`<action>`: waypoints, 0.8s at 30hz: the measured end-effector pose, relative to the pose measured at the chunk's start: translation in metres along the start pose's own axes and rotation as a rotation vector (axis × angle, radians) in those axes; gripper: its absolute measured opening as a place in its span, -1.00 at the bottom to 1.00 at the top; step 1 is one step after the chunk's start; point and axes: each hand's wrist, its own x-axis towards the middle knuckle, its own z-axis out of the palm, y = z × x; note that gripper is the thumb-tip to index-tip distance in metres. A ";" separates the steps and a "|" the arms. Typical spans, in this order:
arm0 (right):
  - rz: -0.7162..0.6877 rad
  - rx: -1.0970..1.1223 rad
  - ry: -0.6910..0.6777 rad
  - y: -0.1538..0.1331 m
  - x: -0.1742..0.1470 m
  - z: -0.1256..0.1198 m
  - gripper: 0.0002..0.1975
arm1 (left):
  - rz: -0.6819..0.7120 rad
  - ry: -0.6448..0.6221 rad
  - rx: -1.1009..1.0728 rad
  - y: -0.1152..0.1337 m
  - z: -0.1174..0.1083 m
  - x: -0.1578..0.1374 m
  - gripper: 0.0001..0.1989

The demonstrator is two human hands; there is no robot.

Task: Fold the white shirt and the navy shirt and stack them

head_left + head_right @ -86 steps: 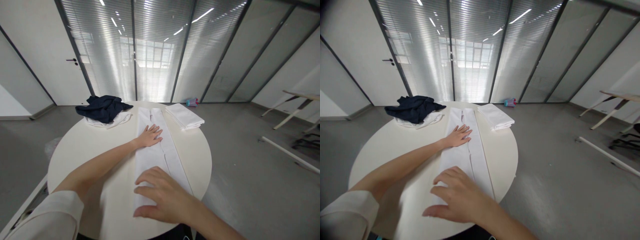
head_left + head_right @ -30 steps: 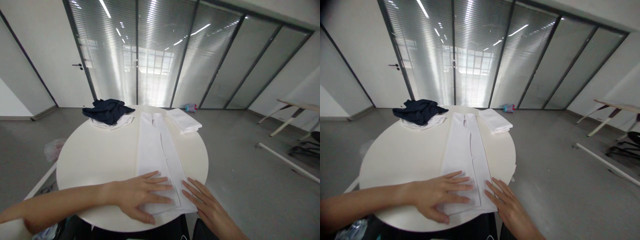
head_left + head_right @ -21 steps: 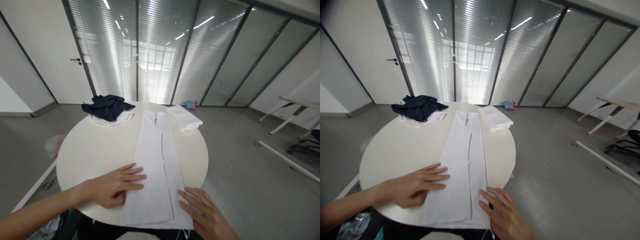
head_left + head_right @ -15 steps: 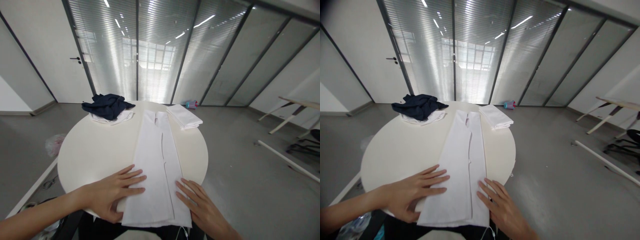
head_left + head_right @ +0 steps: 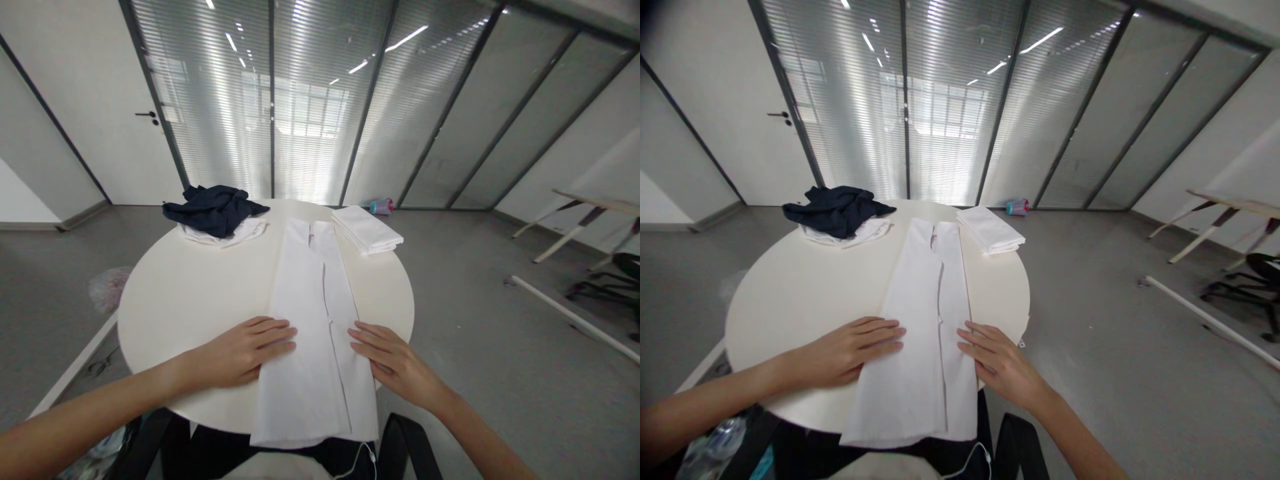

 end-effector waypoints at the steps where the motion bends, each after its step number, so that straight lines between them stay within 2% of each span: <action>1: -0.005 0.016 -0.005 0.002 0.001 0.000 -0.58 | 0.002 -0.003 -0.005 0.000 -0.002 0.001 -0.25; 4: 0.012 0.099 0.006 0.004 0.001 0.001 -0.59 | 0.013 -0.011 -0.080 0.001 -0.010 0.004 -0.37; 7: 0.183 0.262 0.074 0.007 0.007 0.004 -0.66 | -0.095 0.024 -0.352 -0.004 -0.018 0.015 -0.56; 9: 0.415 0.373 0.118 0.011 0.019 0.007 -0.67 | -0.326 0.089 -0.647 -0.016 -0.020 0.028 -0.64; 12: 0.727 0.458 0.144 0.019 0.040 0.011 -0.62 | -0.768 0.171 -1.030 -0.038 -0.020 0.050 -0.39; 13: 0.789 0.471 0.151 0.022 0.046 0.013 -0.62 | -0.873 0.182 -1.106 -0.045 -0.020 0.056 -0.34; 15: 0.862 0.494 0.162 0.024 0.053 0.016 -0.64 | -0.981 0.195 -1.194 -0.053 -0.019 0.065 -0.29; 19: 0.940 0.507 0.204 0.021 0.052 0.022 -0.67 | -0.977 0.308 -1.207 -0.049 -0.017 0.061 -0.27; 22: 0.952 0.441 0.262 0.015 0.050 0.026 -0.48 | -0.913 0.424 -1.150 -0.038 -0.011 0.049 -0.03; 24: 0.940 0.376 0.287 0.011 0.050 0.029 -0.46 | -0.846 0.432 -1.132 -0.032 -0.006 0.043 0.08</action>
